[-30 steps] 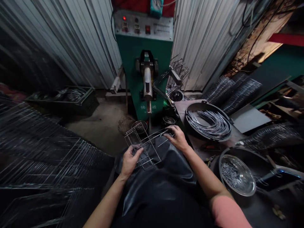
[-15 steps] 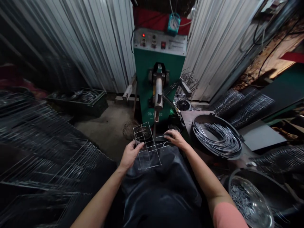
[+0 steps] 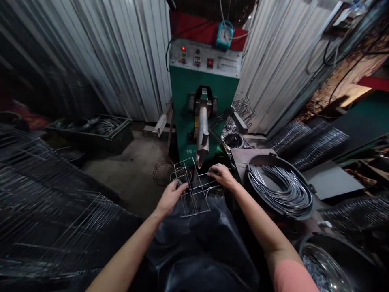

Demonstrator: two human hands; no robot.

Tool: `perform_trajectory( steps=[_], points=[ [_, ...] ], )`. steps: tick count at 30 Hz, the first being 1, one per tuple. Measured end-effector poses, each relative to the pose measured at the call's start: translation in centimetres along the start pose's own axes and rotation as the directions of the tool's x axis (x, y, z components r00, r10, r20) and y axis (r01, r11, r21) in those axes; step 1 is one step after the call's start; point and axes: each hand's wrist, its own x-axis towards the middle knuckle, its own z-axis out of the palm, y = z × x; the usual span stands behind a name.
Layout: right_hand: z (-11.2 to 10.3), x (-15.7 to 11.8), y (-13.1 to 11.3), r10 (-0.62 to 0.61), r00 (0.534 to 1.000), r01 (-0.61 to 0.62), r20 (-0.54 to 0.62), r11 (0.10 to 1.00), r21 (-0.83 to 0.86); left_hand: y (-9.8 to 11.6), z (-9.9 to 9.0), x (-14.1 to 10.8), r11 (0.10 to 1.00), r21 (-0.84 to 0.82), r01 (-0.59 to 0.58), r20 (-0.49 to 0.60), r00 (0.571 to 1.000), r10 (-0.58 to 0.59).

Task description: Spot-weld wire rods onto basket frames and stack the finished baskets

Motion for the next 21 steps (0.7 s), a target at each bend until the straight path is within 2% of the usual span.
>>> perform_trajectory(
  steps=[9,21],
  points=[
    [-0.6,1.0,1.9,0.005,1.0,-0.005,0.019,1.0,-0.02,0.1,0.7,2.1,0.997,-0.077,-0.003,0.022,1.0,0.005],
    [-0.5,2.2,2.5,-0.006,1.0,0.006,0.027,1.0,0.0,-0.4,0.9,3.1,0.996,-0.084,-0.012,0.006,1.0,0.012]
  ],
)
